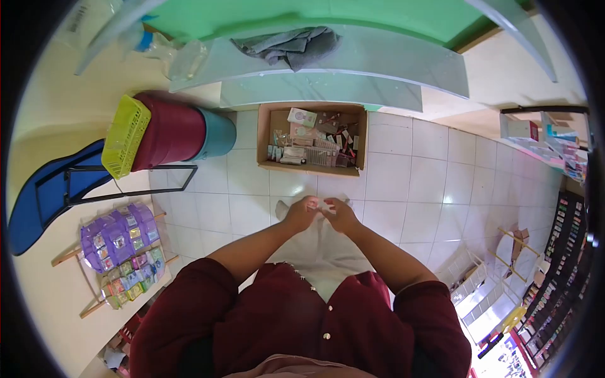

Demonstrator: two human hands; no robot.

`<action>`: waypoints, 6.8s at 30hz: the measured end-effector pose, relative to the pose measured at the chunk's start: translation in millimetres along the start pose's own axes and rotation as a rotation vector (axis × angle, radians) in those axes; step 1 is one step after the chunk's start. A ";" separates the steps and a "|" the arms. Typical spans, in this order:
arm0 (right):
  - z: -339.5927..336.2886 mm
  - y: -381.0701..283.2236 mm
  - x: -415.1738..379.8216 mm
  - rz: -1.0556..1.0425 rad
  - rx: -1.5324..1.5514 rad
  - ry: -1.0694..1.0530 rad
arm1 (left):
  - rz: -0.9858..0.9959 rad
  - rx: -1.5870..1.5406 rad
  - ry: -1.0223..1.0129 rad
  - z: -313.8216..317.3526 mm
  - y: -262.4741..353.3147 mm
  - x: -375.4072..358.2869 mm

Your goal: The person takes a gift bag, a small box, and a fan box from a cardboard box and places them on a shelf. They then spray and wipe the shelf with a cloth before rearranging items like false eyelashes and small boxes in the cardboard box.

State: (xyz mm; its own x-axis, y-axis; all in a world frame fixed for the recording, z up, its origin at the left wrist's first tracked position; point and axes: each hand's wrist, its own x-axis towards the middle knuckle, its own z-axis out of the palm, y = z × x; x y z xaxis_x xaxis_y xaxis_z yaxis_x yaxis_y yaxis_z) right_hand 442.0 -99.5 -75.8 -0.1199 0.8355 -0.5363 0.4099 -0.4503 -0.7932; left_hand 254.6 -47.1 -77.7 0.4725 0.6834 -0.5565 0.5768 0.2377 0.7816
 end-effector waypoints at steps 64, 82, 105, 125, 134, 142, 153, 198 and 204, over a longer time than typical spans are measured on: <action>-5.7 -94.6 55.4 -0.584 0.042 0.669 | 0.499 0.014 0.287 -90.0 26.1 4.1; -245.2 -493.1 -64.1 -1.064 -0.283 0.960 | 1.092 0.176 0.675 -270.1 452.8 -103.1; -276.6 -513.2 11.1 -0.830 -0.141 0.759 | 1.041 0.122 0.758 -312.8 461.5 -25.7; -282.4 -504.6 14.4 -0.806 -0.123 0.688 | 0.837 0.181 0.882 -307.9 478.0 -24.6; -283.0 -501.2 13.8 -0.845 -0.176 0.728 | 0.882 0.247 0.932 -302.9 476.6 -25.6; -280.3 -491.1 10.8 -0.896 -0.128 0.876 | 1.005 0.368 1.144 -296.3 467.6 -24.2; -267.1 -494.2 0.5 -0.839 -0.259 0.930 | 0.937 0.357 0.799 -288.5 462.9 -53.9; -15.4 135.8 147.8 0.282 0.260 0.440 | -0.159 0.060 -0.038 -103.2 -109.3 133.7; 38.1 180.9 266.3 0.128 0.508 0.427 | -0.278 -0.145 0.252 -102.7 -182.6 246.2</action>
State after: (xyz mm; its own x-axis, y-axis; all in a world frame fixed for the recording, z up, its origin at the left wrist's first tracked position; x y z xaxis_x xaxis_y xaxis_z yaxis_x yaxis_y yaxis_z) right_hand 449.8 29.5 -373.1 0.3117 0.7700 -0.5567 -0.0917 -0.5588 -0.8242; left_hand 197.1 148.7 -328.4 0.1233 0.7231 -0.6796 0.5507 0.5198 0.6531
